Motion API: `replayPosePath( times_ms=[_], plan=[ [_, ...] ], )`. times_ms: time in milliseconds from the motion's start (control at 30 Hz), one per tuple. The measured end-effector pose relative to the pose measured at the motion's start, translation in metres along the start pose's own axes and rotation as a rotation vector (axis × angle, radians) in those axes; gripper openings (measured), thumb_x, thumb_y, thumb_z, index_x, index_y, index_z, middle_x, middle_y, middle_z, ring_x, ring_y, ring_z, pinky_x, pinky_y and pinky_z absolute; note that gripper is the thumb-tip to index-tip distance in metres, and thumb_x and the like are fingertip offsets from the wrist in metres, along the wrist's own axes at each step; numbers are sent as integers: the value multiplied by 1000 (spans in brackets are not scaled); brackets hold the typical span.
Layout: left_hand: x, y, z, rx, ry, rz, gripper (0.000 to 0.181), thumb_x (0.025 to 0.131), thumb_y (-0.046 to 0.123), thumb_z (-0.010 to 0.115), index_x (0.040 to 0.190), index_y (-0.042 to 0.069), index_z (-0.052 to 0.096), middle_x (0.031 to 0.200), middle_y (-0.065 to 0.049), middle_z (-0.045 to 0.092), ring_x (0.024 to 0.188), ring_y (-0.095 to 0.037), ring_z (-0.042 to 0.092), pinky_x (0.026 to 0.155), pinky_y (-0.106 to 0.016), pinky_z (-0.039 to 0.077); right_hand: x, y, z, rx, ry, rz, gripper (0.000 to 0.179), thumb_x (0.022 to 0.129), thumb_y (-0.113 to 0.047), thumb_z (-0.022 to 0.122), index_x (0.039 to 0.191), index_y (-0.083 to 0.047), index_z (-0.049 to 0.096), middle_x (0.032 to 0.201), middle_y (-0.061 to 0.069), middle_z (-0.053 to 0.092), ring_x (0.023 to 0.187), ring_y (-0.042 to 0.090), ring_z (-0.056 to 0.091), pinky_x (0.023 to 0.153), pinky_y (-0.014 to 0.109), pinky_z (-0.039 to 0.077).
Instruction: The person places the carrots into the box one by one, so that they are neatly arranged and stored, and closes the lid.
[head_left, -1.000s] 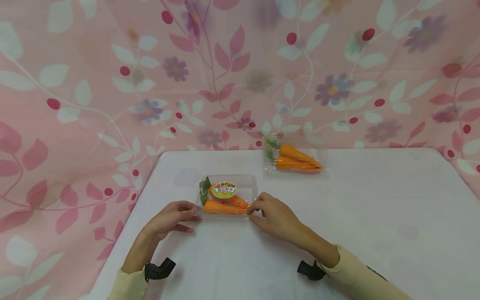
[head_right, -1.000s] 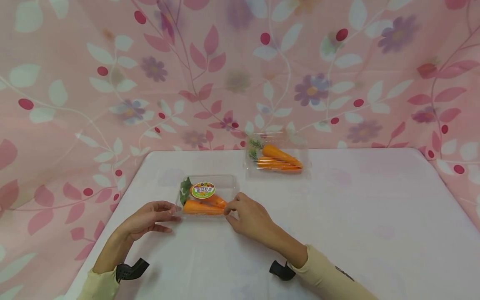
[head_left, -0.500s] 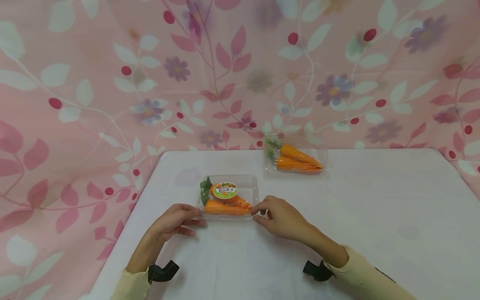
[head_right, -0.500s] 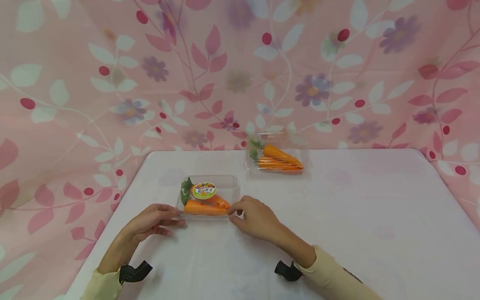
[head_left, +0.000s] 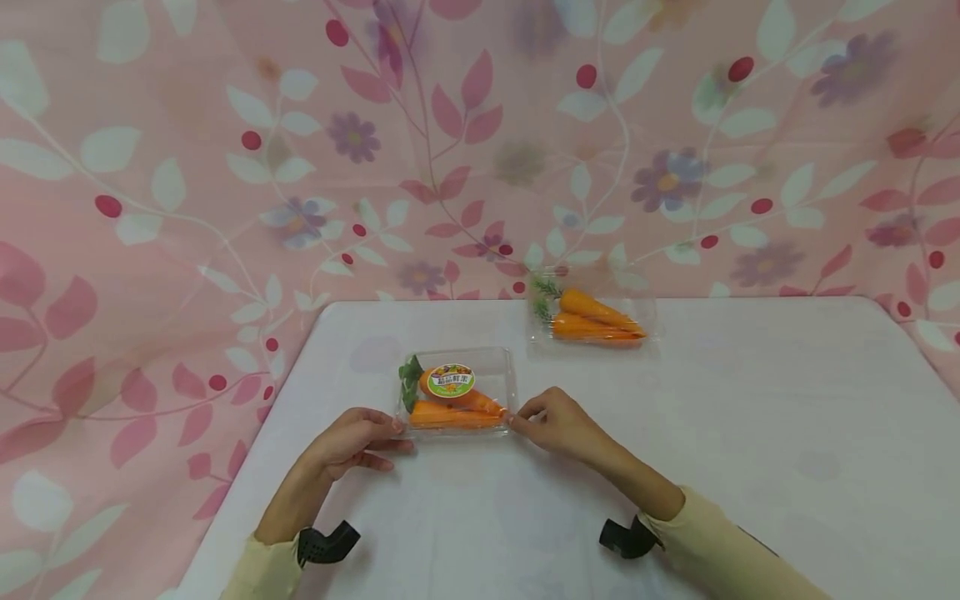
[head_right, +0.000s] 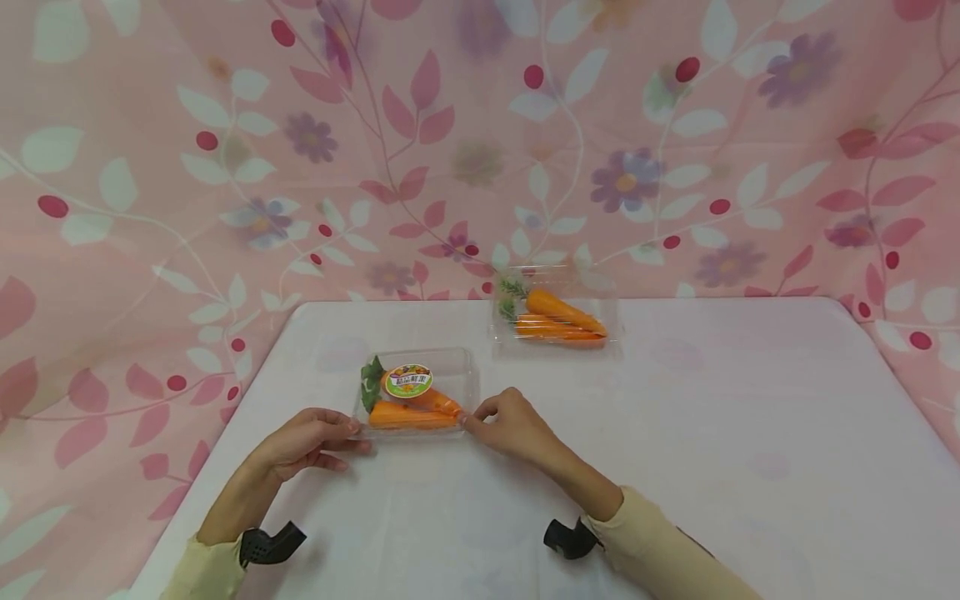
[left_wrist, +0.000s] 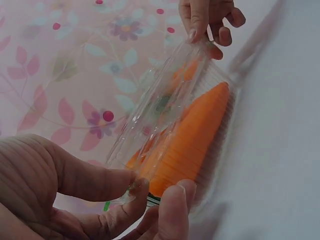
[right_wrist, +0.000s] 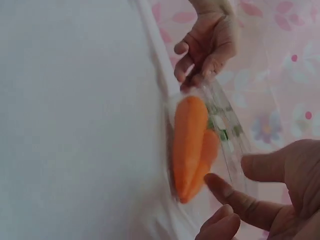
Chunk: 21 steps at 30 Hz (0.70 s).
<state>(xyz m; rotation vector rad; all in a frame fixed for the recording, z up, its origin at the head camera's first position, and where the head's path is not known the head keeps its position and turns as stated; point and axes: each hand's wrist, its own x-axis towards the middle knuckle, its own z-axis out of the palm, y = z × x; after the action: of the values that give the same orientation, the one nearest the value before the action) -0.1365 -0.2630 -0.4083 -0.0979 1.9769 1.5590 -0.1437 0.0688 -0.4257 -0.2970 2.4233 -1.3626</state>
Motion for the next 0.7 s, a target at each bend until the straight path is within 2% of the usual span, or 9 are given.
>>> replayPosePath(
  times_ms=[200, 400, 567, 700],
  plan=[
    [0, 2, 3, 7, 3, 5, 31, 100, 17, 57, 109, -12, 60, 104, -21, 71, 96, -27, 70, 70, -32, 58, 1, -1, 3, 155, -97, 100, 23, 96, -23, 63, 94, -3, 76, 84, 3, 58, 70, 17, 47, 55, 25, 39],
    [2, -1, 5, -7, 11, 14, 25, 99, 13, 56, 106, -11, 60, 101, -19, 72, 95, -26, 70, 70, -32, 58, 2, 0, 6, 267, -88, 134, 20, 93, -14, 64, 89, 3, 73, 87, 9, 62, 57, 12, 40, 51, 22, 34],
    [0, -1, 8, -7, 16, 29, 24, 99, 11, 57, 105, -11, 60, 101, -20, 72, 95, -27, 70, 70, -32, 58, 0, 1, 5, 293, -89, 134, 20, 93, -12, 65, 87, 5, 72, 90, 10, 65, 60, 13, 41, 51, 22, 34],
    [-4, 2, 13, 13, 22, 35, 27, 98, 14, 58, 104, -12, 62, 100, -20, 72, 94, -27, 70, 68, -33, 58, -4, 3, -1, 263, -99, 139, 19, 93, -15, 66, 91, 2, 74, 91, 7, 65, 69, 16, 44, 53, 23, 35]
  ],
)
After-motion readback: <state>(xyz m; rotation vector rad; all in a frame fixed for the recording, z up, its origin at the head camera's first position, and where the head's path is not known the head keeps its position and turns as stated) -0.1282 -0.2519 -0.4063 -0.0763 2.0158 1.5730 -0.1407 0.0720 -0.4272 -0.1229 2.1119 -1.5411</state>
